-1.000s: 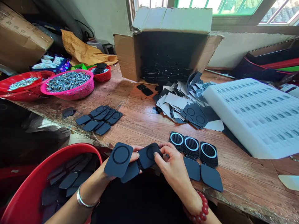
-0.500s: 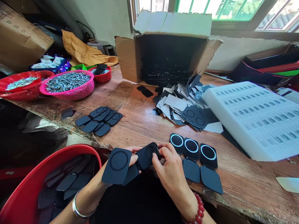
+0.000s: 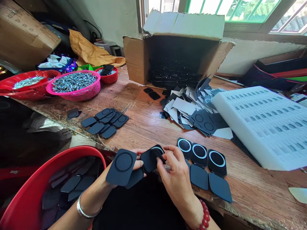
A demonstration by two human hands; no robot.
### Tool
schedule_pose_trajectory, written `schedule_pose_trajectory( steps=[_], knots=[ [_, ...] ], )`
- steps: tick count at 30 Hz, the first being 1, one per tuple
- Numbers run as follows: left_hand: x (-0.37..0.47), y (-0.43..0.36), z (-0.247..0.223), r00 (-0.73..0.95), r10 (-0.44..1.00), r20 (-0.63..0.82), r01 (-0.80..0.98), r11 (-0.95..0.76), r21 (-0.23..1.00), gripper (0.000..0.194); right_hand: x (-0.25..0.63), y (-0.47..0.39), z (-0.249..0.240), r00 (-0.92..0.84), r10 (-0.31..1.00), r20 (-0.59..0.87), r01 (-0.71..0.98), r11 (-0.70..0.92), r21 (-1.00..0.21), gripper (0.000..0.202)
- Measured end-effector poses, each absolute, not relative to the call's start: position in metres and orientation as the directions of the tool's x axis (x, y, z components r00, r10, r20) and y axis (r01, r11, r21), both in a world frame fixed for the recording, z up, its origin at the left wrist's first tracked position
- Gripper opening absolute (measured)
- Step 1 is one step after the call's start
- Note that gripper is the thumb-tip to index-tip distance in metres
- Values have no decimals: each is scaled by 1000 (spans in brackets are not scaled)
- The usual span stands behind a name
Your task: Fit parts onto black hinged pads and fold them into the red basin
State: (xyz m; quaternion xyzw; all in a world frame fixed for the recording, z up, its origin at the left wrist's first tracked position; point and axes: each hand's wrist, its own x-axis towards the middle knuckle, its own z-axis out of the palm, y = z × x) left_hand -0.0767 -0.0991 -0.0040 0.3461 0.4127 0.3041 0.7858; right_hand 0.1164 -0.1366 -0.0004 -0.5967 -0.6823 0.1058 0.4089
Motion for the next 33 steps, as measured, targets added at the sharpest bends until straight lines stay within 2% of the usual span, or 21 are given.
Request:
schedule_pose_trajectory(
  steps=[5, 12, 16, 18, 19, 21, 23, 25, 27, 30, 33],
  knots=[
    [-82, -98, -18, 491, 795, -357, -254, 523, 814, 49, 114, -140, 0, -98, 750, 654, 773, 472, -425, 13],
    [-75, -96, -3, 469, 799, -375, -230, 521, 822, 53, 118, -152, -3, -248, 597, 763, 780, 590, -208, 26],
    [-69, -95, 11, 409, 867, -284, -282, 416, 864, 62, 120, -159, -4, -353, 534, 769, 771, 631, -84, 28],
    [-68, -94, 12, 430, 860, -273, -283, 416, 864, 64, 118, -161, -1, -351, 527, 774, 743, 660, -113, 25],
    [-68, -93, 11, 463, 839, -287, -268, 441, 856, 65, 117, -161, 1, -312, 541, 781, 730, 663, -167, 23],
    [-70, -92, 7, 524, 782, -337, -230, 511, 828, 64, 115, -161, 7, -157, 616, 772, 702, 619, -351, 18],
    [-73, -92, 2, 547, 736, -398, -204, 579, 789, 61, 116, -159, 13, 54, 762, 645, 644, 467, -606, 13],
    [-75, -93, -1, 551, 709, -440, -198, 624, 756, 56, 121, -153, 16, 213, 902, 376, 502, 230, -834, 19],
    [-77, -95, -1, 553, 689, -469, -199, 656, 728, 49, 129, -146, 15, 263, 963, 58, 276, -18, -961, 27],
    [-76, -96, 2, 568, 644, -512, -177, 703, 689, 41, 137, -137, 12, 190, 948, -256, -46, -252, -967, 33],
    [-74, -96, 4, 587, 623, -517, -160, 715, 680, 38, 137, -136, 11, 110, 923, -369, -165, -350, -922, 35]
  ],
)
